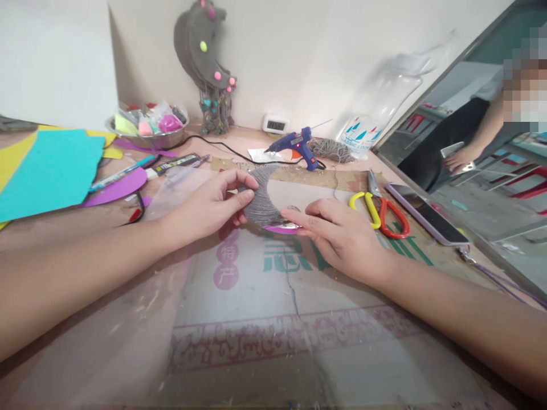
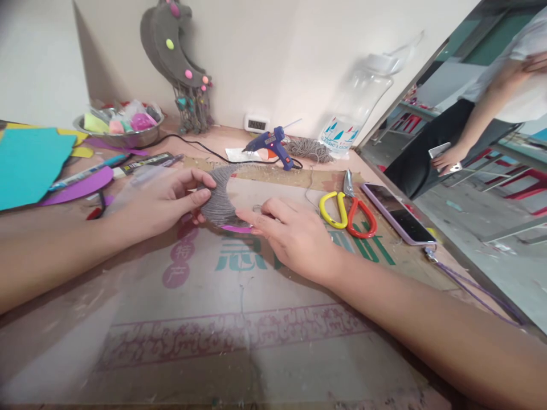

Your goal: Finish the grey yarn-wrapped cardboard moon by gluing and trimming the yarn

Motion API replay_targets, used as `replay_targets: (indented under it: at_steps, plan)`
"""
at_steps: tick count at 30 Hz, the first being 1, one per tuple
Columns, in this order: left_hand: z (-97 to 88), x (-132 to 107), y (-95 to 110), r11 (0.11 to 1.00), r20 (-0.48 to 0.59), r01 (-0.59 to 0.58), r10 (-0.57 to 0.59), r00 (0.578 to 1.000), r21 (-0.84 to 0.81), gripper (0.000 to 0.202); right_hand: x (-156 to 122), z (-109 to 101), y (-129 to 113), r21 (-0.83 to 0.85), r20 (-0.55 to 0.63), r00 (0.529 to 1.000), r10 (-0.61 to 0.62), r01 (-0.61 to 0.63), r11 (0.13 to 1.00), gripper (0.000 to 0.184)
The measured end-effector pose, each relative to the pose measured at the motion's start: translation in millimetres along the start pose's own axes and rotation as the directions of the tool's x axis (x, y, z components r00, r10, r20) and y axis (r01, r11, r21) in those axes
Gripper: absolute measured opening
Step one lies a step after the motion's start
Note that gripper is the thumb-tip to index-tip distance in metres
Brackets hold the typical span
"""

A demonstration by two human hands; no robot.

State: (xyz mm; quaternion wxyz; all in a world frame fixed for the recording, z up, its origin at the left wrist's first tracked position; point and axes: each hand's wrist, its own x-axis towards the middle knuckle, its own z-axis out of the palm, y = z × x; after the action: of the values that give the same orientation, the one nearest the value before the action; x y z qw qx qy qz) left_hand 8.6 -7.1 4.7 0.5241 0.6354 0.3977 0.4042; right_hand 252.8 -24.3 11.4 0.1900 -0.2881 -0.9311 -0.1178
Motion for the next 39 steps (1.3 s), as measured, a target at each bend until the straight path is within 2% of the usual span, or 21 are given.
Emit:
replay_targets:
  at_steps: [21, 29, 39]
  plan:
    - [0.1, -0.4, -0.5, 0.999, 0.035, 0.004, -0.003, 0.999, -0.033, 0.012, 0.3, -1.7, 1.0, 0.044, 0.022, 0.999, -0.034, 0.033, 0.999, 0.038]
    - [-0.3, -0.2, -0.4, 1.000, 0.022, 0.002, -0.001, 1.000, -0.017, 0.014, -1.3, 0.3, 0.6, 0.036, -0.004, 1.000, -0.003, 0.004, 0.999, 0.039]
    - [0.9, -0.7, -2.3, 0.997, 0.036, 0.001, 0.002, 0.999, -0.081, 0.012, -1.1, 2.0, 0.3, 0.011, 0.007, 1.000, -0.022, 0.022, 1.000, 0.040]
